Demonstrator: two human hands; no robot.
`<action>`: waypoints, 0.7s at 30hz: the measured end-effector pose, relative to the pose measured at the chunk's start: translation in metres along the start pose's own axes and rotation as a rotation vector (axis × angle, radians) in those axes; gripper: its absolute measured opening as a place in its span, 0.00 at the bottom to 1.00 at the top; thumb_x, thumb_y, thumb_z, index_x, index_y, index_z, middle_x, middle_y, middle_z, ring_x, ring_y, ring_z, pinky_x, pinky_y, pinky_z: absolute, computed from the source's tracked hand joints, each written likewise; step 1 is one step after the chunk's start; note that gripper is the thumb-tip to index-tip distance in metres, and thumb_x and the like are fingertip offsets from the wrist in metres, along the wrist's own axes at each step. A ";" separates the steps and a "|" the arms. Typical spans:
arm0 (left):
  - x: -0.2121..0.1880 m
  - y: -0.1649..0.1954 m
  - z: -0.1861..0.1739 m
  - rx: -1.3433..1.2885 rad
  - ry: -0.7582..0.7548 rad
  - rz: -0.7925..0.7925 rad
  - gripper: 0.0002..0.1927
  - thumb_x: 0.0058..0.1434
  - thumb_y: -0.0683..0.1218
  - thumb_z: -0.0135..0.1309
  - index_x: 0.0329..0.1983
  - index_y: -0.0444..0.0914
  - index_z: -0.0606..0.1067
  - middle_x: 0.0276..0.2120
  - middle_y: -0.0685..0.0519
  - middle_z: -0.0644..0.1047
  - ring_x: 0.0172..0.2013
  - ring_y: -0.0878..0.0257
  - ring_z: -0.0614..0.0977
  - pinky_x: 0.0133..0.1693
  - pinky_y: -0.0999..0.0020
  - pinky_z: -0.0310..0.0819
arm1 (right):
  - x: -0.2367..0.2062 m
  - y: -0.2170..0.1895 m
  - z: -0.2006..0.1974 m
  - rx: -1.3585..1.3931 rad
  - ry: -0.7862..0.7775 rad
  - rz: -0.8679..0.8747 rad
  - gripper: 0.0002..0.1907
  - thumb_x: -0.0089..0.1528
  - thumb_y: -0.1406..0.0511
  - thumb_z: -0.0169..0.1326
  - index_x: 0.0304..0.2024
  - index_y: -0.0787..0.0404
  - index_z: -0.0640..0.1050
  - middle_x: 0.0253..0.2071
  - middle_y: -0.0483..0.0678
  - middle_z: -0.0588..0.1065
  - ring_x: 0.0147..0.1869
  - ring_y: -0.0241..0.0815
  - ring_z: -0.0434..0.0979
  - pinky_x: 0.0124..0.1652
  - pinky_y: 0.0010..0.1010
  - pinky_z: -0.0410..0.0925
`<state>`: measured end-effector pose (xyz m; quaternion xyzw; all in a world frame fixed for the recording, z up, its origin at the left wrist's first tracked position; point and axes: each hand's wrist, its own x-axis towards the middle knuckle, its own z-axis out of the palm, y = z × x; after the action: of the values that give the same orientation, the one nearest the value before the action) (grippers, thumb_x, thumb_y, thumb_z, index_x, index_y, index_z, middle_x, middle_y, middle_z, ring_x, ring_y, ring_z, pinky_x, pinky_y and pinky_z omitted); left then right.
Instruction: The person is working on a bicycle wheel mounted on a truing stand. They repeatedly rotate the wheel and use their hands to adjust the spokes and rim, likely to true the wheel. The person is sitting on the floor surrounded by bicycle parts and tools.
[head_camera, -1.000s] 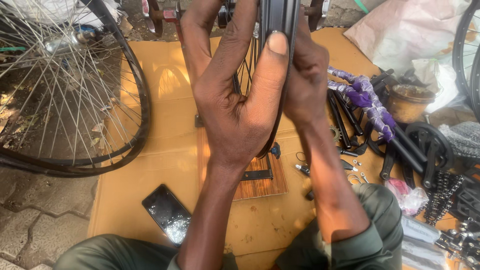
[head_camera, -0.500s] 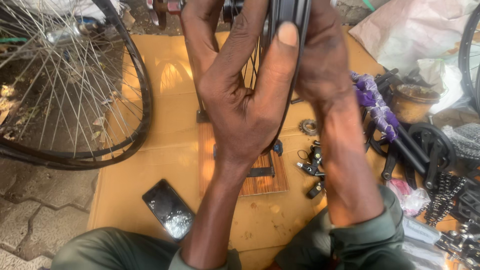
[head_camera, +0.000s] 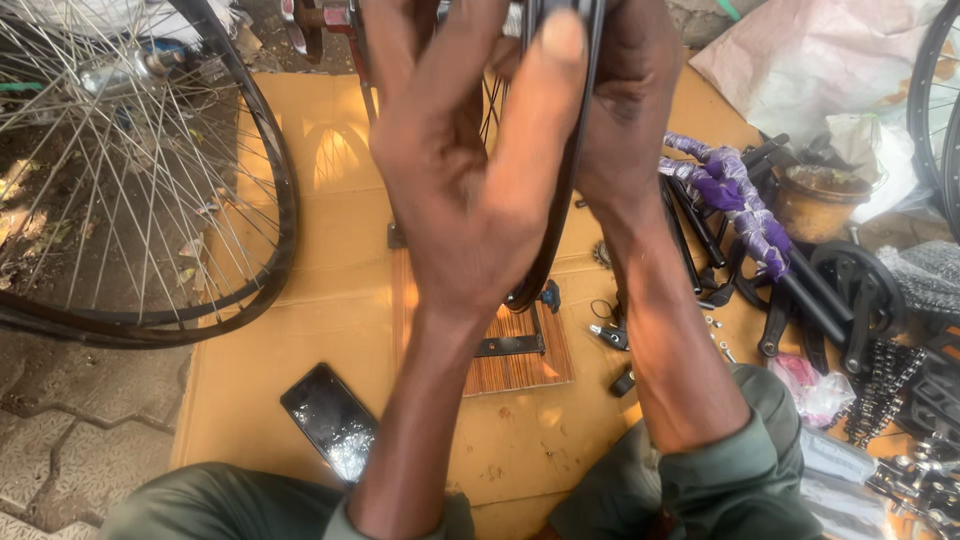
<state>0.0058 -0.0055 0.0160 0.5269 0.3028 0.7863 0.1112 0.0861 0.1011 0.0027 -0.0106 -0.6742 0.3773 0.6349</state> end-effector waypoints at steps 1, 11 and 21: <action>0.005 -0.003 -0.001 0.018 -0.016 -0.005 0.11 0.80 0.38 0.59 0.62 0.31 0.74 0.53 0.52 0.72 0.50 0.66 0.74 0.54 0.72 0.71 | 0.002 0.000 0.000 0.040 0.013 0.042 0.06 0.70 0.69 0.54 0.49 0.63 0.75 0.43 0.41 0.78 0.45 0.30 0.78 0.45 0.22 0.73; -0.008 0.009 -0.019 0.247 -0.131 0.099 0.22 0.80 0.44 0.52 0.72 0.39 0.60 0.65 0.51 0.67 0.65 0.64 0.69 0.67 0.66 0.65 | -0.018 -0.013 0.005 0.134 0.110 0.058 0.13 0.69 0.70 0.60 0.55 0.61 0.75 0.50 0.43 0.78 0.49 0.32 0.77 0.49 0.24 0.72; -0.014 0.005 -0.005 0.351 -0.024 0.109 0.17 0.81 0.45 0.50 0.70 0.41 0.68 0.64 0.54 0.63 0.66 0.64 0.67 0.68 0.72 0.63 | -0.005 0.008 -0.005 0.037 0.037 0.190 0.07 0.74 0.66 0.50 0.50 0.60 0.77 0.40 0.38 0.75 0.44 0.28 0.72 0.45 0.23 0.68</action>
<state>0.0078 -0.0185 0.0066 0.5634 0.4048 0.7199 -0.0215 0.0878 0.1065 -0.0058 -0.0696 -0.6512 0.4482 0.6084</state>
